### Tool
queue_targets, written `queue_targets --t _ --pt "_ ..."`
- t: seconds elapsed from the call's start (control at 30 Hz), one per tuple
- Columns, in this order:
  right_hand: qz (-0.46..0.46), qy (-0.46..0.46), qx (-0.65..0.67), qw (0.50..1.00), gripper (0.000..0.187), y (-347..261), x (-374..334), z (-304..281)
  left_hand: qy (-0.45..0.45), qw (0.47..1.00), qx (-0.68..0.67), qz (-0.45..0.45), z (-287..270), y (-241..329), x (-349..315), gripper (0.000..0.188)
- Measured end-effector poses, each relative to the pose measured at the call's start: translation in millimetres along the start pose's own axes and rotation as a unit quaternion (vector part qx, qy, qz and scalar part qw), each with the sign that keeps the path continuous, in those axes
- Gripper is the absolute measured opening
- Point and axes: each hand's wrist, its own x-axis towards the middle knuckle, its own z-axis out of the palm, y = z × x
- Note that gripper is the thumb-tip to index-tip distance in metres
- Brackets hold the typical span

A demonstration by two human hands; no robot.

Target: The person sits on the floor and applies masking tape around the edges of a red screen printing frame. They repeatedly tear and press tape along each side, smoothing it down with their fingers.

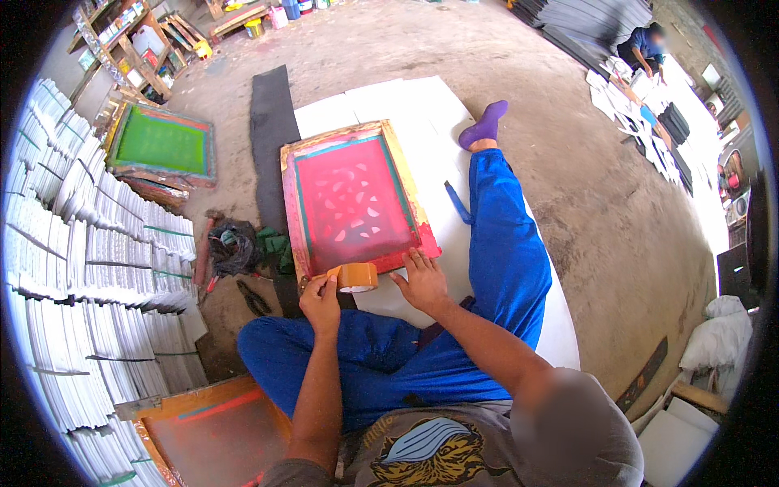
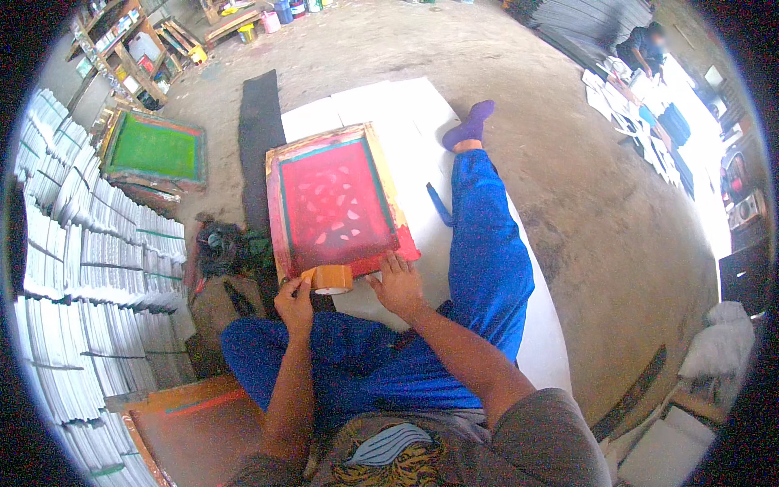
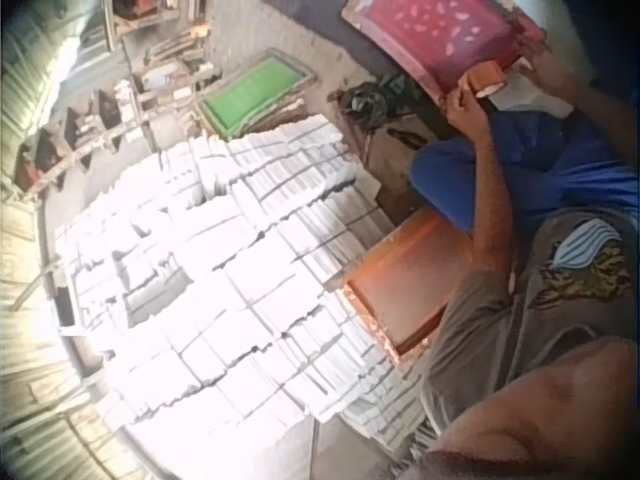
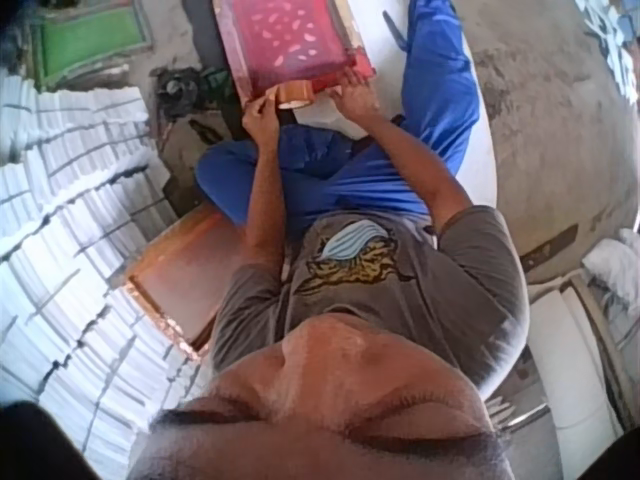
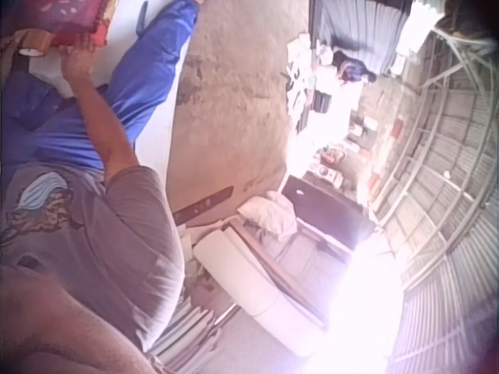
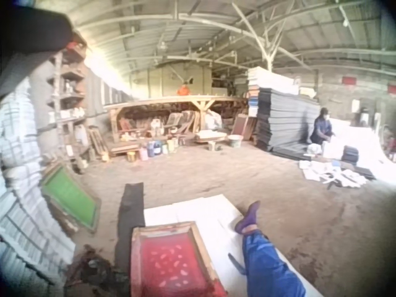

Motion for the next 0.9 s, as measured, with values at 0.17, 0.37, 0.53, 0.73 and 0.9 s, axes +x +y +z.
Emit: queue_targets --t 0.17,0.37,0.53,0.73,0.9 --pt "0.085 0.104 -0.016 0.991 0.082 23 17 17 -0.010 1.000 0.007 -0.005 -2 -2 -2 0.019" --pt "0.091 0.108 -0.004 0.990 0.080 32 25 13 -0.021 1.000 -0.011 -0.012 -2 -3 -6 0.018" --pt "0.047 0.140 -0.052 0.988 0.075 26 16 18 -0.026 0.999 -0.017 0.019 3 -7 -8 0.018" --pt "-0.195 0.140 0.290 0.926 0.069 -6 -6 2 -0.035 0.998 -0.047 -0.019 6 -10 -7 0.021" --pt "-0.159 0.098 0.327 0.926 0.075 -26 -3 -4 -0.081 0.943 -0.219 -0.239 0 -17 -8 0.024"
